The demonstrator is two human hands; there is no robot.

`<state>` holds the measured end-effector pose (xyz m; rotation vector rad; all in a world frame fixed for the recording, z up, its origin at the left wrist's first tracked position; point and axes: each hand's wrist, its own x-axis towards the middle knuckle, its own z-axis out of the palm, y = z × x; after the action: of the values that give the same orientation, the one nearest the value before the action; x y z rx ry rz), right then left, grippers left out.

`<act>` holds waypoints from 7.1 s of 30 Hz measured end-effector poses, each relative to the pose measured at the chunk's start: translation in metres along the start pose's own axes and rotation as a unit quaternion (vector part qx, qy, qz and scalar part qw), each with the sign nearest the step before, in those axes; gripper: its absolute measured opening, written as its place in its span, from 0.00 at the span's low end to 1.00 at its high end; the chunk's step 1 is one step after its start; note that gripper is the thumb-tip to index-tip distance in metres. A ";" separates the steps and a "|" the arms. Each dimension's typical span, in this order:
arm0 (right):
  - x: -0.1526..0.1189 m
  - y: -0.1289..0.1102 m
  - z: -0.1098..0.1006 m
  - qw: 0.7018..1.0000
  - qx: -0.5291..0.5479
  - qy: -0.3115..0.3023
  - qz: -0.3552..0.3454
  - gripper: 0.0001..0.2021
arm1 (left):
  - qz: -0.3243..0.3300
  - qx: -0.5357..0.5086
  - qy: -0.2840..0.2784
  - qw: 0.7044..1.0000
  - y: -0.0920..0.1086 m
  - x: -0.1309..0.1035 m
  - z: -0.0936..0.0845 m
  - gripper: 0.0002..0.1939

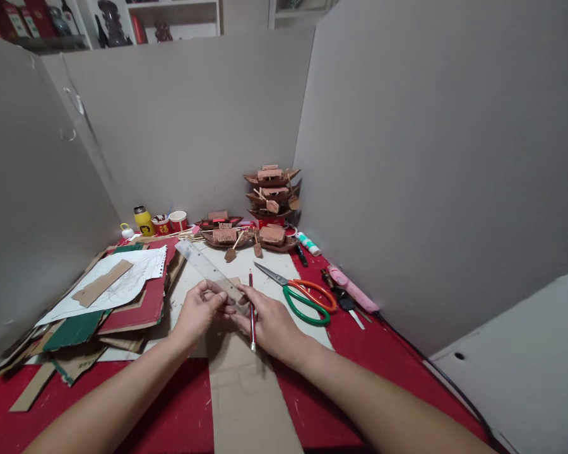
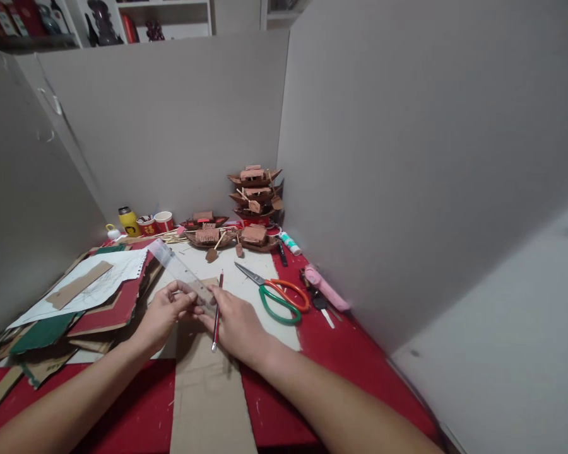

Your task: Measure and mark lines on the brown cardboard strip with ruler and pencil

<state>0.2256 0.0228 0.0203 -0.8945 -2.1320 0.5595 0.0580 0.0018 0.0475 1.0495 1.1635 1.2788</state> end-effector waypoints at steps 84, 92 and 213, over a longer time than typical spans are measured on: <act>0.016 0.049 -0.045 0.978 -0.079 -0.194 -0.008 0.25 | 0.273 0.614 -0.119 0.731 -0.037 0.030 -0.041 0.15; 0.018 0.063 -0.040 0.991 0.014 -0.123 0.050 0.20 | 0.243 0.595 -0.112 0.758 -0.040 0.033 -0.051 0.12; 0.014 0.022 -0.045 0.912 0.353 -0.140 0.157 0.18 | 0.095 -0.005 -0.103 0.990 0.022 0.016 -0.004 0.12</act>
<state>0.2626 0.0527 0.0413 -0.7556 -1.7901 1.5829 0.0500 0.0186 0.0678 1.2767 0.9163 1.2872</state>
